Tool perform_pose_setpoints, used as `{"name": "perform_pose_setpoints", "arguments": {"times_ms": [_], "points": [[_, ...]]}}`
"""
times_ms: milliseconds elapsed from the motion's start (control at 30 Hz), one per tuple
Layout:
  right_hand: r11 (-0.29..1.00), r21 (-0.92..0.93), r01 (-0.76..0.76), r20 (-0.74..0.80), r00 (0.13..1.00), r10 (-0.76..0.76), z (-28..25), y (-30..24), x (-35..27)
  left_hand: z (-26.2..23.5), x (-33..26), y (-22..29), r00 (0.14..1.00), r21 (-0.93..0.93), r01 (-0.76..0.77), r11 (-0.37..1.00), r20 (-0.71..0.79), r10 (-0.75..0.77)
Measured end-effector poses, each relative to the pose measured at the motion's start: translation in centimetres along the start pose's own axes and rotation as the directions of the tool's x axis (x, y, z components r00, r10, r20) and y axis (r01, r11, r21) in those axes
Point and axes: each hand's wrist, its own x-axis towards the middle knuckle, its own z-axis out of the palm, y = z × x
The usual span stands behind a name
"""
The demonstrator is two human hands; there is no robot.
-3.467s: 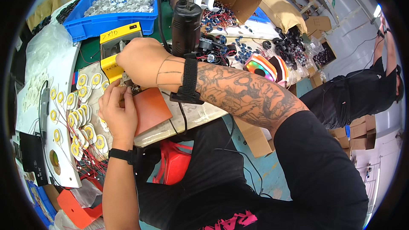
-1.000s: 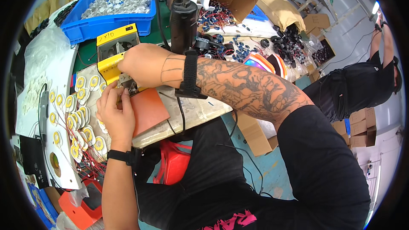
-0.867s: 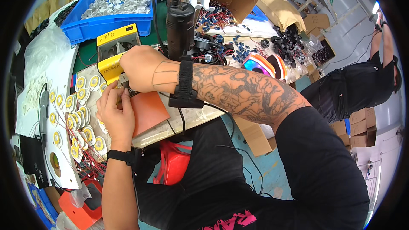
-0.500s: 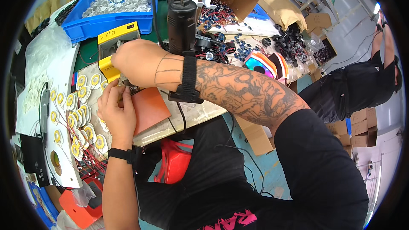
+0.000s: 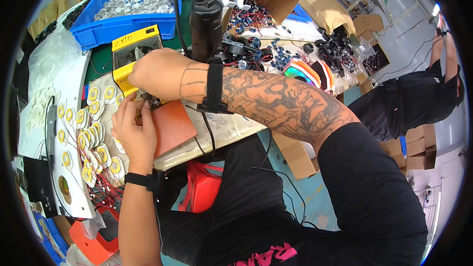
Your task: Manually assemble and test electronic components using a heat gun and fixture.
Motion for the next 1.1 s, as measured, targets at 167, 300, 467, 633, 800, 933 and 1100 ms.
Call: {"name": "perform_pose_setpoints", "arguments": {"times_ms": [167,300,467,633,800,933,1100], "points": [[0.999,0.009,0.052,-0.005,0.999,-0.052,-0.1,0.6,0.3,0.1,0.0,-0.1,1.0,0.001,-0.013,1.0,-0.014,0.013],[0.997,0.036,0.071,0.004,0.997,-0.071,0.3,1.1,0.3,0.1,0.0,0.0,1.0,-0.007,-0.01,1.0,-0.011,0.01],[0.995,0.058,0.075,-0.021,0.997,-0.074,0.3,1.2,0.2,0.1,0.0,0.0,1.0,-0.004,-0.006,1.0,-0.016,0.006],[0.993,0.017,0.121,-0.036,0.992,-0.12,0.3,1.3,0.4,0.1,0.0,-0.1,1.0,-0.006,-0.011,1.0,-0.015,0.011],[0.99,-0.014,0.142,-0.019,0.99,-0.142,0.0,1.2,0.4,0.1,0.1,-0.1,1.0,0.0,-0.017,1.0,-0.02,0.017],[0.992,-0.012,0.13,-0.026,0.991,-0.13,0.0,1.1,0.3,0.0,0.0,0.0,1.0,-0.02,-0.012,1.0,-0.013,0.012],[0.985,-0.029,0.17,-0.004,0.985,-0.171,-0.4,0.8,0.5,0.0,0.0,0.0,1.0,0.003,-0.022,1.0,-0.001,0.022]]}}
